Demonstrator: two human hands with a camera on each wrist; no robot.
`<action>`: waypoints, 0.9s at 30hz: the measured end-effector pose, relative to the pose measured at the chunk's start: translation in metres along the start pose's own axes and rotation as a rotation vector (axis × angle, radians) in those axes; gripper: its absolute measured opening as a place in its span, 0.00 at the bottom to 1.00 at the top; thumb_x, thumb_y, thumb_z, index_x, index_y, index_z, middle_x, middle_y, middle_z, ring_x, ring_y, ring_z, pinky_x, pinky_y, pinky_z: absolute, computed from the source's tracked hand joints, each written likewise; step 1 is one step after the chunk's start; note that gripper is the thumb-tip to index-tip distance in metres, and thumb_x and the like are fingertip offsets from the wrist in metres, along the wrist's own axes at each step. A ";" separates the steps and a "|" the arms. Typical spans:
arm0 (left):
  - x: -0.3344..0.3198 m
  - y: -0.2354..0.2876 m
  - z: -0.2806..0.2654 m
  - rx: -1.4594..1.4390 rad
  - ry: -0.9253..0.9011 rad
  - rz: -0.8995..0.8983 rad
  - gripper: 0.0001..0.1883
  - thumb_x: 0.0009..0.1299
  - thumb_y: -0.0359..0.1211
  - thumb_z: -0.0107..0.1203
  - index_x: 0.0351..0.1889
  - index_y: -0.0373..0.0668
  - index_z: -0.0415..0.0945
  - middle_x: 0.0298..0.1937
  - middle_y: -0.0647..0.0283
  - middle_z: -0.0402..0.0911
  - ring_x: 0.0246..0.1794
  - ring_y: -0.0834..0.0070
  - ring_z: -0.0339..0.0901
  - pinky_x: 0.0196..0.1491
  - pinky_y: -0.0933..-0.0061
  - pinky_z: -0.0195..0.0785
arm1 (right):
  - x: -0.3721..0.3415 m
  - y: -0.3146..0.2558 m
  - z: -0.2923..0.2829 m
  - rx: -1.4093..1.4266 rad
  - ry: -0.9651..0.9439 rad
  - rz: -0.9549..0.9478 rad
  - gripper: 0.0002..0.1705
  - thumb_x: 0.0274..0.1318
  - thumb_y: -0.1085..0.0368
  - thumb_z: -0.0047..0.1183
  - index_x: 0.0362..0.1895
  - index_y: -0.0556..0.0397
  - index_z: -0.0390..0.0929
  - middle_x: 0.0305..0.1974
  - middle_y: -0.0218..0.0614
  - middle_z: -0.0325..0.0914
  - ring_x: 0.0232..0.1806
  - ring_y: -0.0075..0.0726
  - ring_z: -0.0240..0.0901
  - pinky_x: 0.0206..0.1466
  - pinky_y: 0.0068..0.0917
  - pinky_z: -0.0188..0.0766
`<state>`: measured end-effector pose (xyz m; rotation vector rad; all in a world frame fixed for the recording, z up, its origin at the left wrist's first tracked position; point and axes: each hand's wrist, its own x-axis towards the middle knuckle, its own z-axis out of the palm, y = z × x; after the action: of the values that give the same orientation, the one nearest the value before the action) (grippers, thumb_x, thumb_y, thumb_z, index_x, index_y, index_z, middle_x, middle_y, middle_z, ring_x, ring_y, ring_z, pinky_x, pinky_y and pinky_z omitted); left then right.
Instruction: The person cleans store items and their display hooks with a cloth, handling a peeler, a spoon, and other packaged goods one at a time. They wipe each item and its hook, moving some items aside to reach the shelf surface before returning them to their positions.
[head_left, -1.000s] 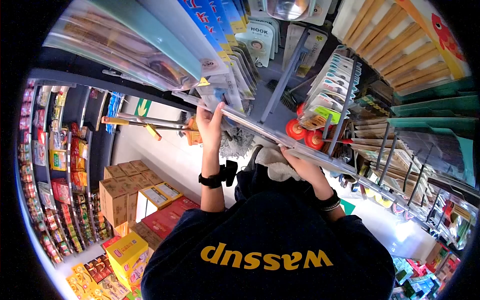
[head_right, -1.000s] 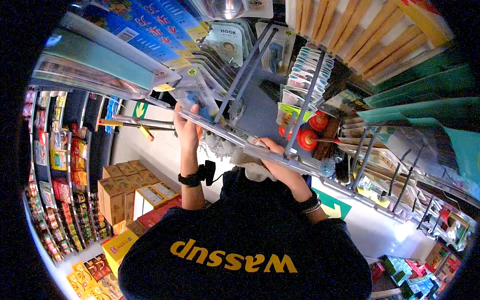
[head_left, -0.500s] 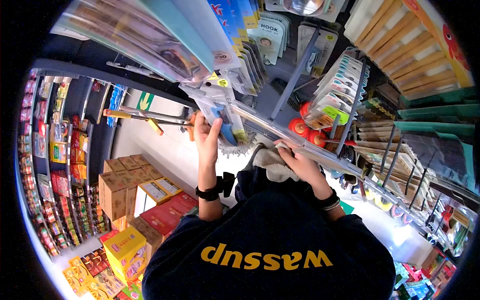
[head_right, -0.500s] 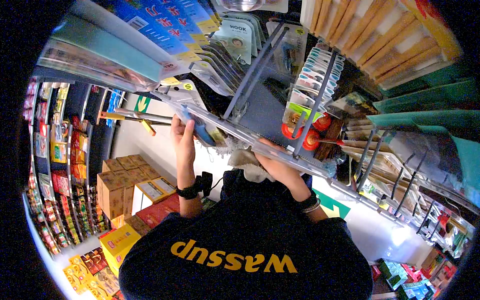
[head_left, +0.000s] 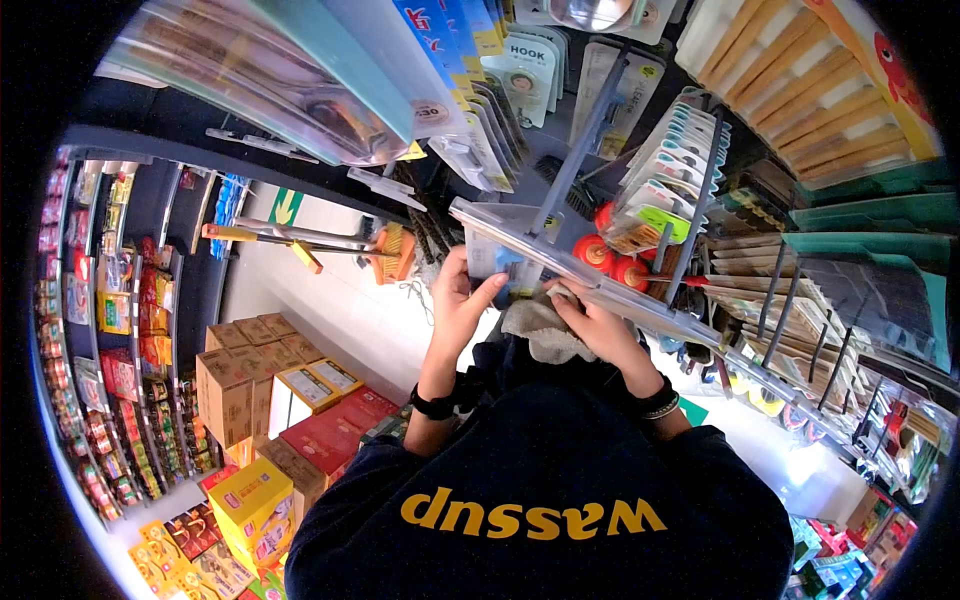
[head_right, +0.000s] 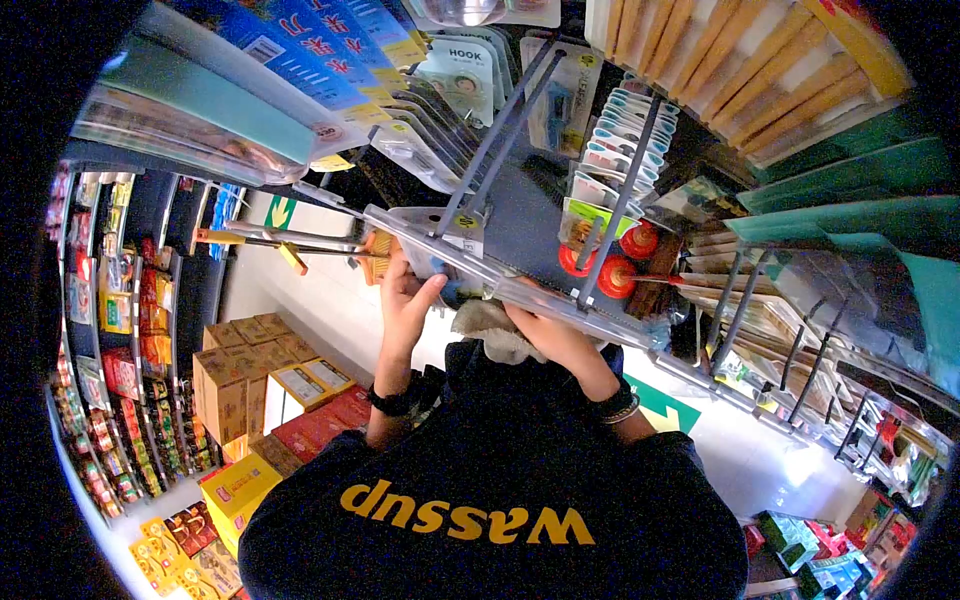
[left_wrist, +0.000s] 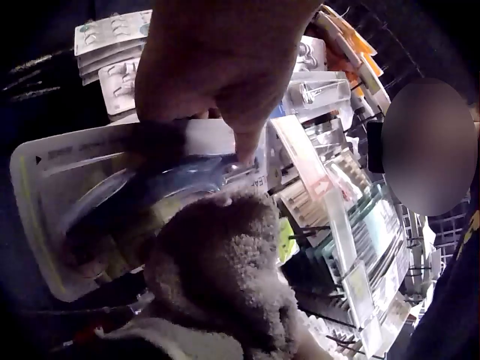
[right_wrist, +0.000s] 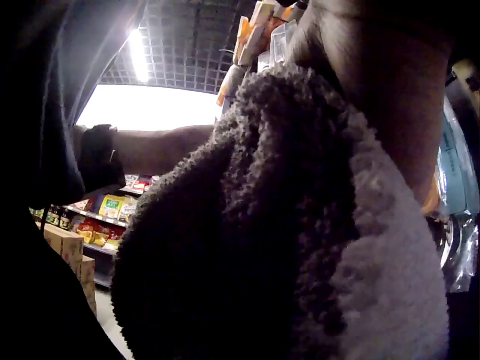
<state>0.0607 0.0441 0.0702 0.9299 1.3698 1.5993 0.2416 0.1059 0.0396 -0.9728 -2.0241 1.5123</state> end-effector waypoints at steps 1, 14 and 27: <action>0.000 -0.001 0.002 -0.011 -0.016 0.000 0.14 0.59 0.24 0.54 0.41 0.36 0.64 0.36 0.66 0.72 0.37 0.83 0.68 0.42 0.82 0.60 | 0.000 -0.002 -0.003 0.039 -0.043 0.044 0.13 0.56 0.61 0.43 0.42 0.53 0.71 0.36 0.36 0.70 0.37 0.29 0.65 0.42 0.23 0.60; 0.003 -0.003 0.008 -0.036 -0.125 -0.018 0.16 0.58 0.23 0.54 0.44 0.34 0.65 0.41 0.63 0.70 0.43 0.79 0.67 0.47 0.79 0.58 | -0.002 -0.011 -0.011 0.091 -0.183 0.031 0.23 0.53 0.57 0.48 0.50 0.58 0.66 0.45 0.40 0.69 0.46 0.32 0.64 0.49 0.26 0.58; 0.019 -0.009 0.019 -0.068 -0.126 -0.004 0.16 0.59 0.23 0.52 0.46 0.34 0.65 0.43 0.62 0.72 0.44 0.80 0.67 0.48 0.80 0.57 | -0.001 -0.025 -0.016 0.126 0.024 -0.055 0.15 0.53 0.60 0.48 0.41 0.56 0.70 0.35 0.35 0.74 0.36 0.26 0.70 0.38 0.24 0.66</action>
<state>0.0717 0.0691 0.0645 0.9704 1.2225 1.5476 0.2463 0.1114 0.0686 -0.8748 -1.8976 1.5707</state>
